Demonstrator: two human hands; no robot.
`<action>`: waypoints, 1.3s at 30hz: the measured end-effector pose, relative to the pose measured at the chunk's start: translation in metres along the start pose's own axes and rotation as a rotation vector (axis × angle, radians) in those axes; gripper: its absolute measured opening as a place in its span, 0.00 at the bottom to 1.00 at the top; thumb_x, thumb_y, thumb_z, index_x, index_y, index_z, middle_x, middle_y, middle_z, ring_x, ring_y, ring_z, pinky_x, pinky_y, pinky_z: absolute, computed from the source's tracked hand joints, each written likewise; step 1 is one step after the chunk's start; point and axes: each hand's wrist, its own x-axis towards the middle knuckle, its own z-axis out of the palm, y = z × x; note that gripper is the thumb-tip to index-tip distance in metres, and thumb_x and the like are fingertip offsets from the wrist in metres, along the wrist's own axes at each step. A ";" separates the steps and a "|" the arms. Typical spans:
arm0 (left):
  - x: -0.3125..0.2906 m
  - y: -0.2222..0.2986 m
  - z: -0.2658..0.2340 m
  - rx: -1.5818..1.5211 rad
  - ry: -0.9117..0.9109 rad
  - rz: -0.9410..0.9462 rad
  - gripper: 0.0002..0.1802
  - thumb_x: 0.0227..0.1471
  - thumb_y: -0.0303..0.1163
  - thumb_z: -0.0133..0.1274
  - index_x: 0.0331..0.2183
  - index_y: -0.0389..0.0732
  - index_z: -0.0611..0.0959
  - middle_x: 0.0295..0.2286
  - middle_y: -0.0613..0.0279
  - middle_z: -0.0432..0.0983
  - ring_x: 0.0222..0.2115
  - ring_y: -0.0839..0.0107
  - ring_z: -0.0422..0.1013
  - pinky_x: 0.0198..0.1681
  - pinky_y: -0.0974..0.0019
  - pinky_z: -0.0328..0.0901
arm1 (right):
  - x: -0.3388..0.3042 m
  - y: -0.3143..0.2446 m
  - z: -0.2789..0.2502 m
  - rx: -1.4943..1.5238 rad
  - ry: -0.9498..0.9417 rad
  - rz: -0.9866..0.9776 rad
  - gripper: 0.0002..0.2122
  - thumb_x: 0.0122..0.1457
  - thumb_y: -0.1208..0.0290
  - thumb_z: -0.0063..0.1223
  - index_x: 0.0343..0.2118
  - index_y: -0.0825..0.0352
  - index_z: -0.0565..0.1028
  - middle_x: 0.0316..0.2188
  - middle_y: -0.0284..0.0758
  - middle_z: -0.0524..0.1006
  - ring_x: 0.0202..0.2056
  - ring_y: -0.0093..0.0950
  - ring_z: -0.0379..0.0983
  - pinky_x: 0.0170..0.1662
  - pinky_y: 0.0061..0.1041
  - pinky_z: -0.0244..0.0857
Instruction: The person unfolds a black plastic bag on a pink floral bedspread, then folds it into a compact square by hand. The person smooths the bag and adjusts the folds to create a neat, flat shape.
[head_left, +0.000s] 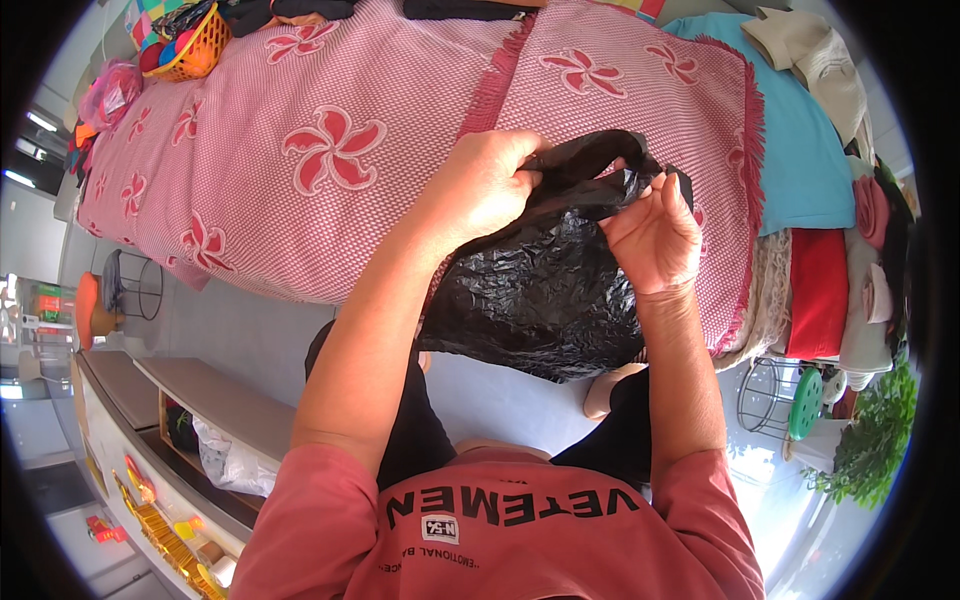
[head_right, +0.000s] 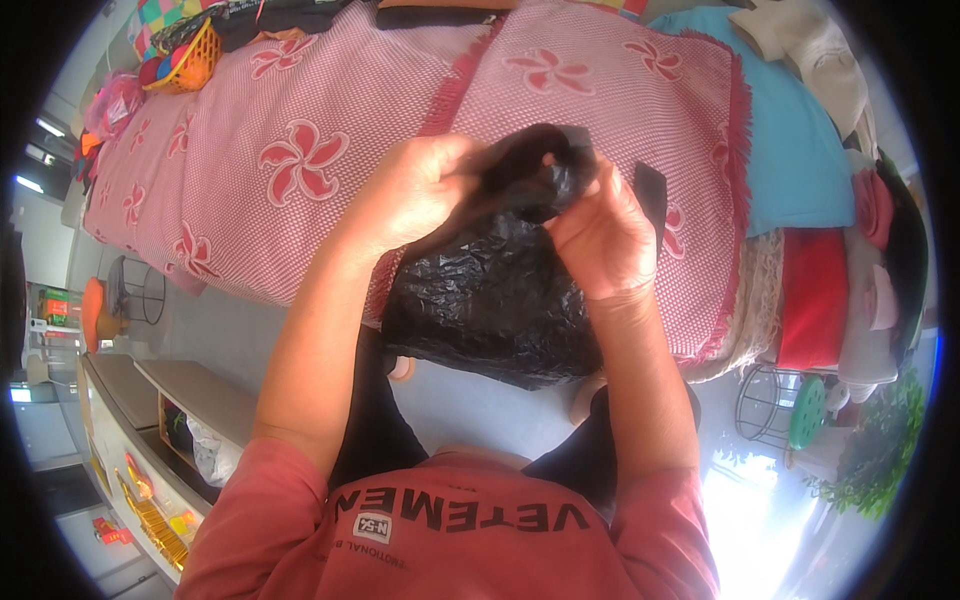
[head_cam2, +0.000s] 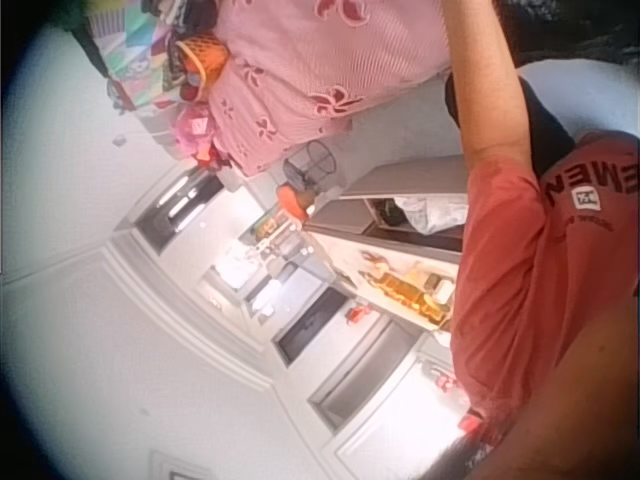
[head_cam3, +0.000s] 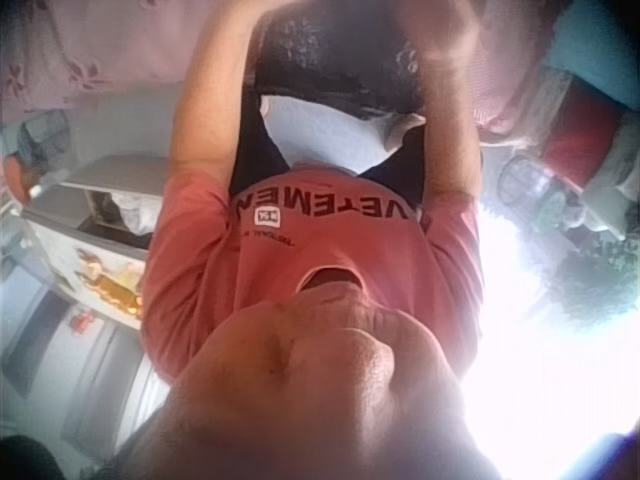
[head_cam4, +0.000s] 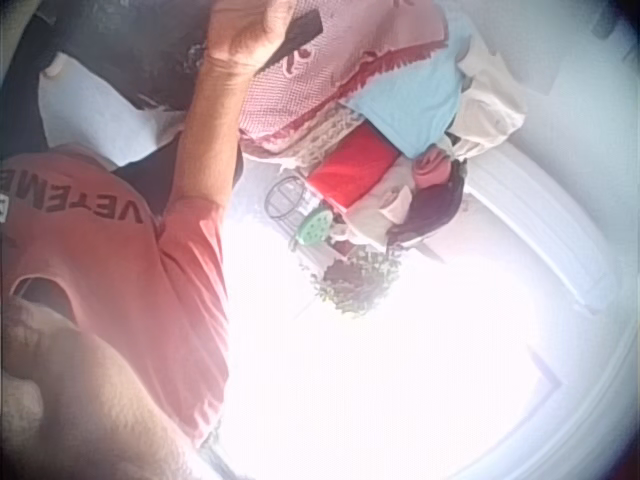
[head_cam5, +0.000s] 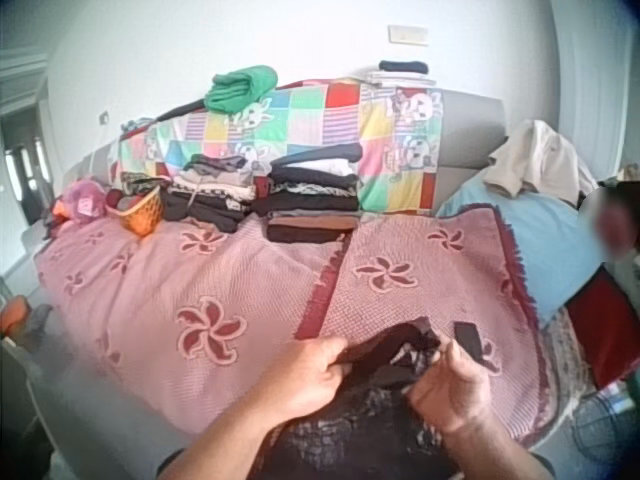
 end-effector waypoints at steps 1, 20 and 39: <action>-0.001 0.002 0.000 0.016 -0.003 -0.013 0.14 0.53 0.23 0.53 0.43 0.36 0.82 0.34 0.43 0.81 0.37 0.50 0.79 0.43 0.57 0.71 | 0.001 0.001 0.002 -0.084 0.032 -0.022 0.18 0.62 0.68 0.54 0.53 0.70 0.71 0.48 0.40 0.78 0.52 0.37 0.73 0.56 0.41 0.66; 0.004 -0.008 0.008 -0.380 0.190 0.072 0.24 0.50 0.38 0.65 0.42 0.30 0.78 0.31 0.47 0.81 0.33 0.59 0.79 0.39 0.62 0.71 | 0.008 0.003 0.023 -0.265 0.130 -0.177 0.31 0.59 0.70 0.58 0.64 0.71 0.59 0.56 0.48 0.70 0.58 0.40 0.66 0.64 0.39 0.57; -0.027 0.003 -0.001 -0.167 -0.158 -0.363 0.14 0.47 0.22 0.64 0.37 0.31 0.79 0.32 0.60 0.79 0.34 0.73 0.75 0.40 0.68 0.69 | 0.025 -0.006 0.016 -0.269 0.027 -0.241 0.32 0.62 0.70 0.54 0.66 0.71 0.55 0.57 0.45 0.71 0.57 0.35 0.69 0.60 0.37 0.62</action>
